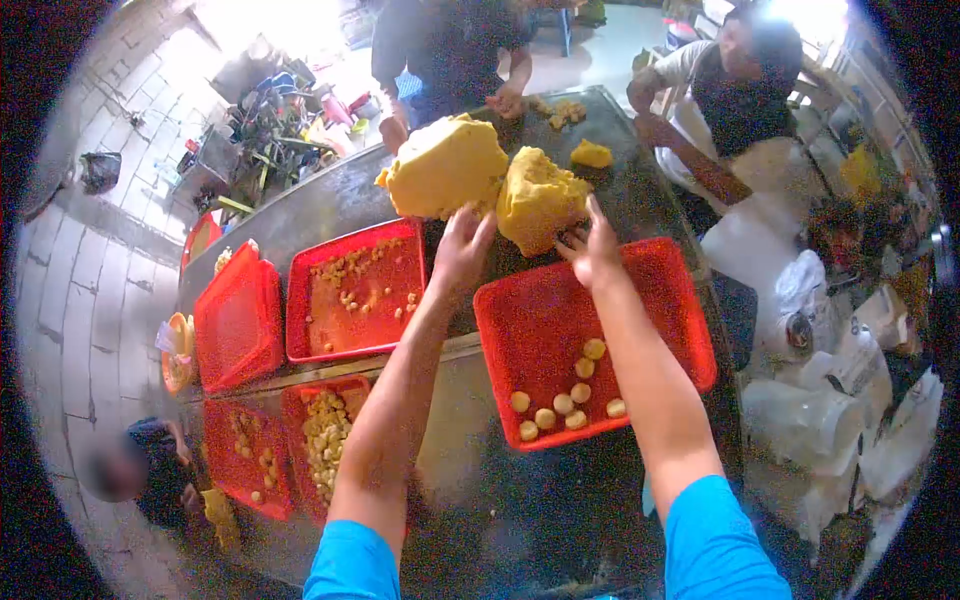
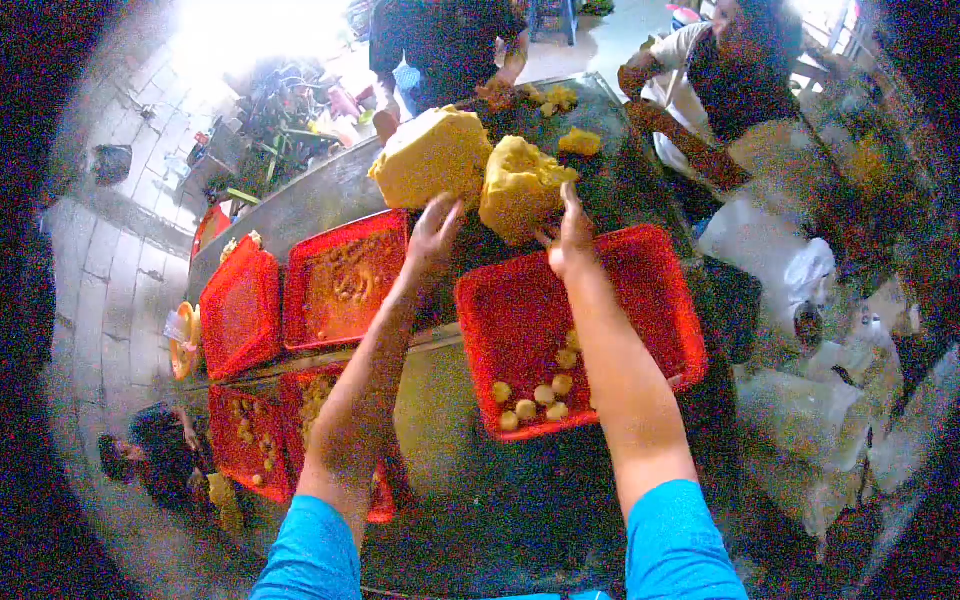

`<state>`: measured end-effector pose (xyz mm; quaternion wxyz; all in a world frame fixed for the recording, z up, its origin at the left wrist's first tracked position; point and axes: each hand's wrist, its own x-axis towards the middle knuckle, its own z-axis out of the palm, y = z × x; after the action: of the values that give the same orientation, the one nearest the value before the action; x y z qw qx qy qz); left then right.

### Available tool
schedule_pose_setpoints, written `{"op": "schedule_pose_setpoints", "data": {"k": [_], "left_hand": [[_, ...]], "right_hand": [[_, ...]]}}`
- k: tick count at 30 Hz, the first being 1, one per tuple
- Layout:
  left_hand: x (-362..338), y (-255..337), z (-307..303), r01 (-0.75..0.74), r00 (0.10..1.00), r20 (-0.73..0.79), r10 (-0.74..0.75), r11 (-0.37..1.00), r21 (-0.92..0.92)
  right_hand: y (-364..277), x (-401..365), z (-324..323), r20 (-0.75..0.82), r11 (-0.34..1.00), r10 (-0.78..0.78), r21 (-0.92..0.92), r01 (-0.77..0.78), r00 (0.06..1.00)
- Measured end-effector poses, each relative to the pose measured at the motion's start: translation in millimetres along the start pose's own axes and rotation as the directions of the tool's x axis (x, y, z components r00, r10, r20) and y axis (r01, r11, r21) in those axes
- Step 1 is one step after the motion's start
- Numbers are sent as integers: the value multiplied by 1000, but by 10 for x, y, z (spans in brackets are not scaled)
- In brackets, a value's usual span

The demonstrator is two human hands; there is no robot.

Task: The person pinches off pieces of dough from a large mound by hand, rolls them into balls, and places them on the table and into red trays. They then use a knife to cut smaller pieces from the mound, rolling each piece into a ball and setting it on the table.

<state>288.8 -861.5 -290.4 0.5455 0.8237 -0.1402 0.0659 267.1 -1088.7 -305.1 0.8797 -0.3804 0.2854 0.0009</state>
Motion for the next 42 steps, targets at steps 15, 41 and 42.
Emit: {"op": "schedule_pose_setpoints", "data": {"k": [15,41,42], "left_hand": [[1130,-348,829,556,831,268,-488,739,-381],[-1641,1231,147,-175,885,-439,157,985,0],[-1960,1307,101,-167,894,-439,85,974,-153]], "right_hand": [[102,575,251,184,978,206,-16,-207,961],[431,-1354,-385,736,972,-182,235,5,652],[516,-1586,-422,487,1000,5,-28,10,873]]}}
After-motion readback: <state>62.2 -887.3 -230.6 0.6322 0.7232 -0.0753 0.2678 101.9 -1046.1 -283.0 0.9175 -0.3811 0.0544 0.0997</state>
